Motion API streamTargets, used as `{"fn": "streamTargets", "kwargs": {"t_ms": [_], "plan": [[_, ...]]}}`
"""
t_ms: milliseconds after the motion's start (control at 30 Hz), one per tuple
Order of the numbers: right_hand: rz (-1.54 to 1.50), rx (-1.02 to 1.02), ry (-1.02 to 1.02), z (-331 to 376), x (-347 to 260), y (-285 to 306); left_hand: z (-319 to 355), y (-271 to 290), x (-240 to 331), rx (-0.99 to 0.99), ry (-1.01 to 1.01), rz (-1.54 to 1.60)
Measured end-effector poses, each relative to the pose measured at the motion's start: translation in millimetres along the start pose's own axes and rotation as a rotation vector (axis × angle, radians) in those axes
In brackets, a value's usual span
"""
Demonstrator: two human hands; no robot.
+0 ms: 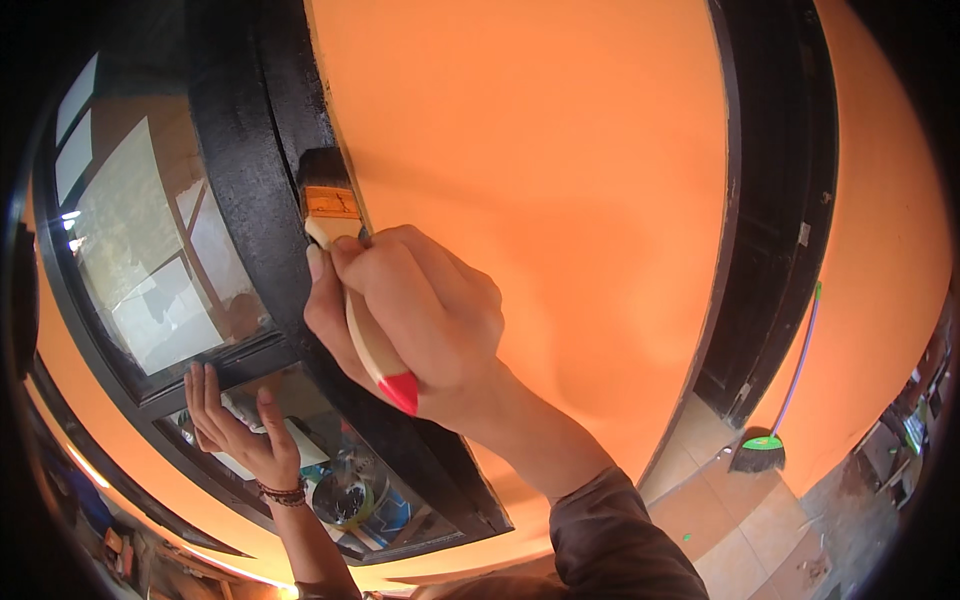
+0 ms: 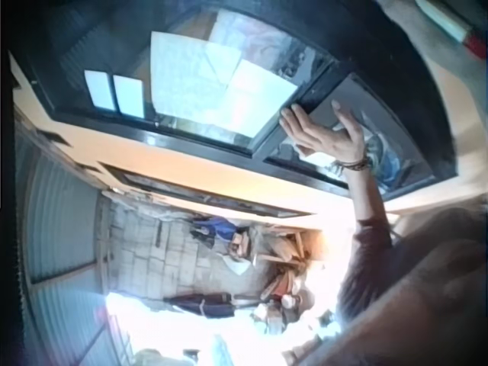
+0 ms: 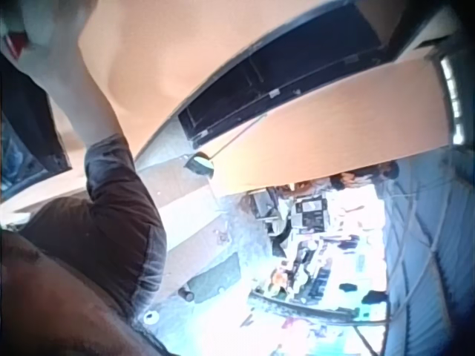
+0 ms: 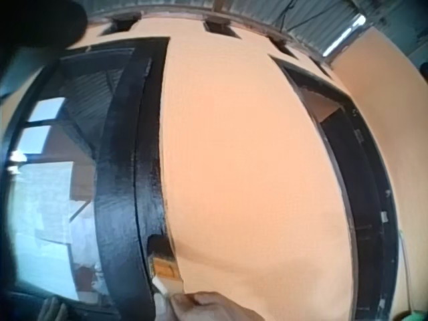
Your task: The person paints a black window frame with a brush, dipping the brush into a container of black paint and applying it to the wooden edges around the glass panes.
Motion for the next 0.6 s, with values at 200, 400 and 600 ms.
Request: {"fn": "streamTargets", "kwargs": {"t_ms": [200, 400, 600], "plan": [[-0.006, -0.067, -0.032, 6.9, -2.5, 0.2, 1.1, -1.0, -2.8, -0.001, 0.005, -0.015], [0.057, -0.134, -0.047, 10.6, -0.9, -9.3, 0.0, -1.5, -1.9, 0.002, 0.006, 0.0], [-0.036, -0.104, -0.096, 13.5, -3.2, 3.0, 0.3, -0.8, -1.7, 0.005, 0.0, 0.022]]}}
Point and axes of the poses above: each hand's wrist, its own z-axis away from the middle knuckle, its own y-axis out of the back of the hand, x = y × z, the point moved 10 cm from there along -z, towards the middle knuckle, and after that the axes turned 5 degrees about z, right-handed, at the moved point
